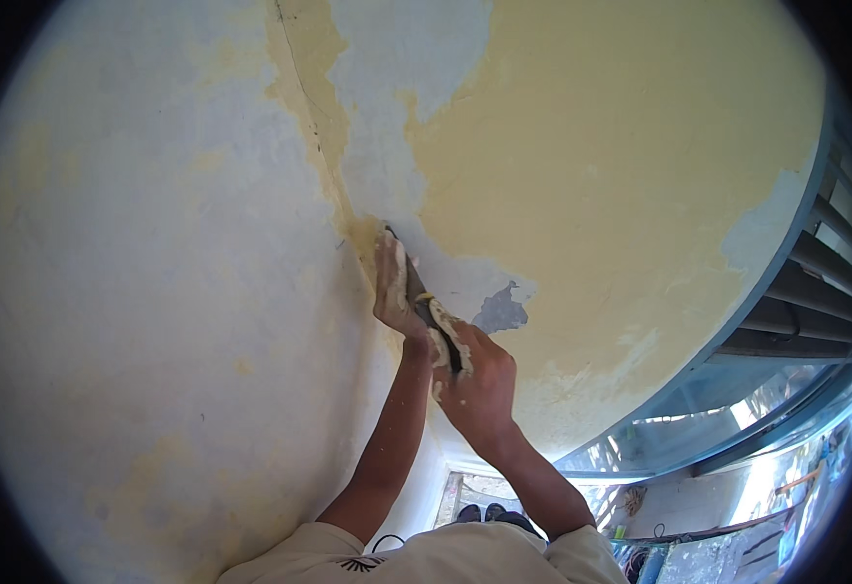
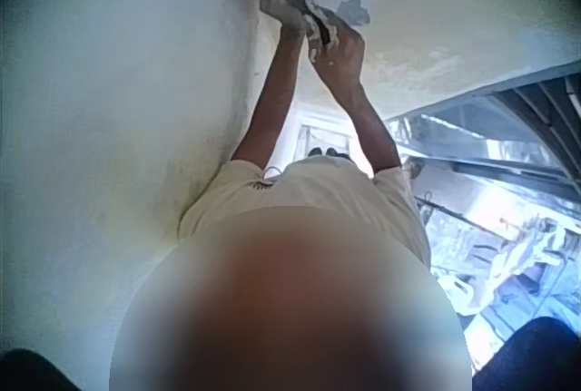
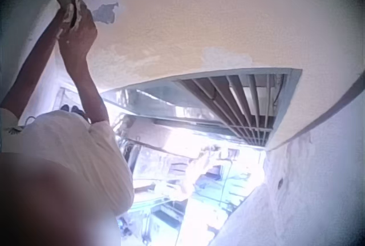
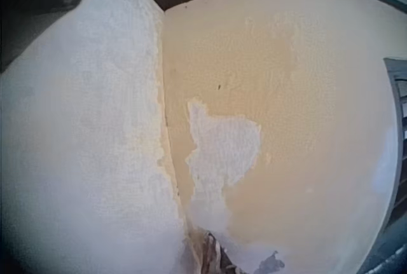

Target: The person scrapes and patches a ceiling corner with a putty knife, applying plaster to the surface.

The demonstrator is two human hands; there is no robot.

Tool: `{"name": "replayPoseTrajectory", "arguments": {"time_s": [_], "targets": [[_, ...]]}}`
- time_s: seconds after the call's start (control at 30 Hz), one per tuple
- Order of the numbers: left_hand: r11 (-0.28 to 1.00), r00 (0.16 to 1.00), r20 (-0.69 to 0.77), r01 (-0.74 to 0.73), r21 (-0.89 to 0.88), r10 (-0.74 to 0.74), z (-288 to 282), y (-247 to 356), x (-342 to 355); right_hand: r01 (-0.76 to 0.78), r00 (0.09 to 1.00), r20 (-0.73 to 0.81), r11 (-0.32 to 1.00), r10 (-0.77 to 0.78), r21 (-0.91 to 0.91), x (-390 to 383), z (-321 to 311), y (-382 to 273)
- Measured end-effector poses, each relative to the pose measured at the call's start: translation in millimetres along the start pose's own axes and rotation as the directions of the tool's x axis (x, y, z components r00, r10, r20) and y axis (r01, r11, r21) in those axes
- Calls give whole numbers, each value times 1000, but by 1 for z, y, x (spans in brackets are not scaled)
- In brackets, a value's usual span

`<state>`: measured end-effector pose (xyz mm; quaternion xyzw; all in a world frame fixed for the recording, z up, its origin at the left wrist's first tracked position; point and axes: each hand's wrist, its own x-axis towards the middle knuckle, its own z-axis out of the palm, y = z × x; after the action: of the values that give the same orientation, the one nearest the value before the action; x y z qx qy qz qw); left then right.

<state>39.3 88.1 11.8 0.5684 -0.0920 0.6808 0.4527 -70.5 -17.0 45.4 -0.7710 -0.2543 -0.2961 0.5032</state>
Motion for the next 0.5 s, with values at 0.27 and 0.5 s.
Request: {"name": "replayPoseTrajectory", "arguments": {"time_s": [0.27,0.5], "targets": [[993,996,41,-80,90,76,5,2,0,61,998,32,996,-60,-62,13,-16,0],[992,994,50,-96,76,93,6,13,5,0,994,109,998,6,-56,19,-28,-7]]}}
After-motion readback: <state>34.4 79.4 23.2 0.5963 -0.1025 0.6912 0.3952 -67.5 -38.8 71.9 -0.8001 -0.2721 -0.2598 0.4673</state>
